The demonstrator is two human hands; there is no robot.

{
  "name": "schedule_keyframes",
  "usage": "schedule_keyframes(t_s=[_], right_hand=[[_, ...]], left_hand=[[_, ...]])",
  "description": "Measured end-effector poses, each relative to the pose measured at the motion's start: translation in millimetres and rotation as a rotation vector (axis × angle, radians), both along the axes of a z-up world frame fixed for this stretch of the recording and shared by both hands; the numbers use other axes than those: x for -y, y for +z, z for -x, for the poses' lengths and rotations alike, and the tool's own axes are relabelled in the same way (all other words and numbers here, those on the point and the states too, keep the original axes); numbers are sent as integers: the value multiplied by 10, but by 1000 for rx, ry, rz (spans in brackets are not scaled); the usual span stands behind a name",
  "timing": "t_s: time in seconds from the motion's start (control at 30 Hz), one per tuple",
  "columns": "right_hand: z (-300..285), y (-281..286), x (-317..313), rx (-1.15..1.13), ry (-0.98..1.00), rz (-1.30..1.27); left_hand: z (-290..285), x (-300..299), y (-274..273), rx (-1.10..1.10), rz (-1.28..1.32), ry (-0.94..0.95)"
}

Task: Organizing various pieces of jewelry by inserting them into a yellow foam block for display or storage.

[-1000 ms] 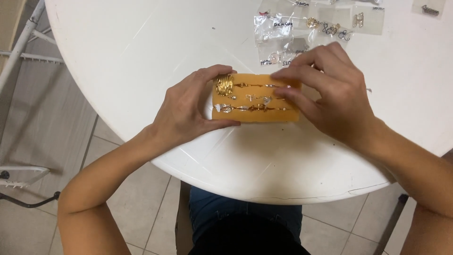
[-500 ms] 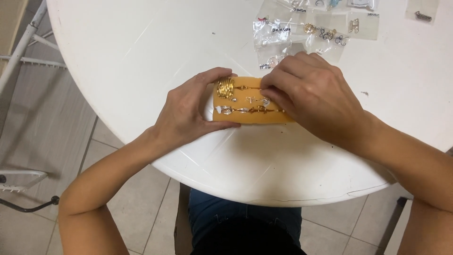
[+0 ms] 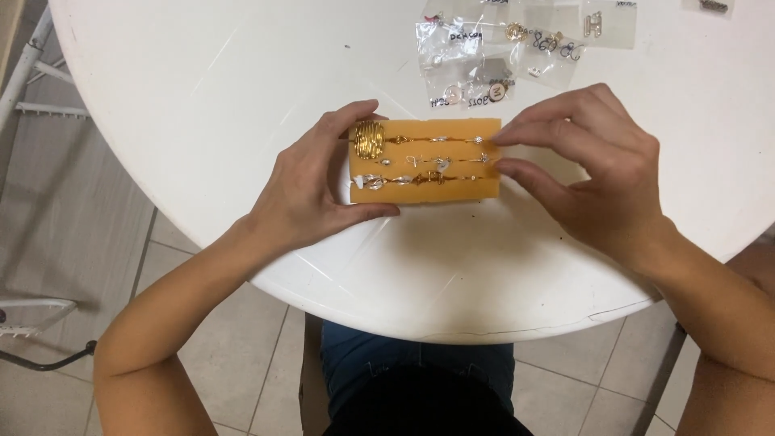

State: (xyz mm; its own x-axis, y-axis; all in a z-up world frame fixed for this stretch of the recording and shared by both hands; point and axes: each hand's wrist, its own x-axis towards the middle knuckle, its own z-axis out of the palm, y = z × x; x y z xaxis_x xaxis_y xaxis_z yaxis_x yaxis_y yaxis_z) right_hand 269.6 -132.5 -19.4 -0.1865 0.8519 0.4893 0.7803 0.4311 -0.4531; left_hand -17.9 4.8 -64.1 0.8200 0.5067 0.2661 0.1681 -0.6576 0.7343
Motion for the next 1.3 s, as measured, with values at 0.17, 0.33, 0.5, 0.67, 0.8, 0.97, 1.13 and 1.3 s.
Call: schedule_keyframes(t_s=[0.17, 0.33, 0.5, 0.67, 0.8, 0.97, 1.13, 1.3], right_hand=[[132, 30, -75, 107, 59, -52], [235, 57, -173, 188, 140, 8], [261, 42, -174, 338, 156, 14], [230, 37, -207, 349, 163, -36], [135, 114, -235, 182, 176, -6], [114, 119, -295, 151, 119, 59], [104, 136, -355, 356, 209, 83], [67, 38, -371, 369, 208, 37]], left_hand=[[-2, 10, -38, 12, -97, -6], [-6, 24, 8, -8, -101, 4], [1, 11, -4, 1, -110, 7], [1, 11, -2, 7, -117, 15], [31, 10, 42, 30, -150, -12], [-125, 20, 344, 107, -532, -106], [-268, 0, 408, 24, -879, -108], [-271, 47, 376, 25, -877, -92]])
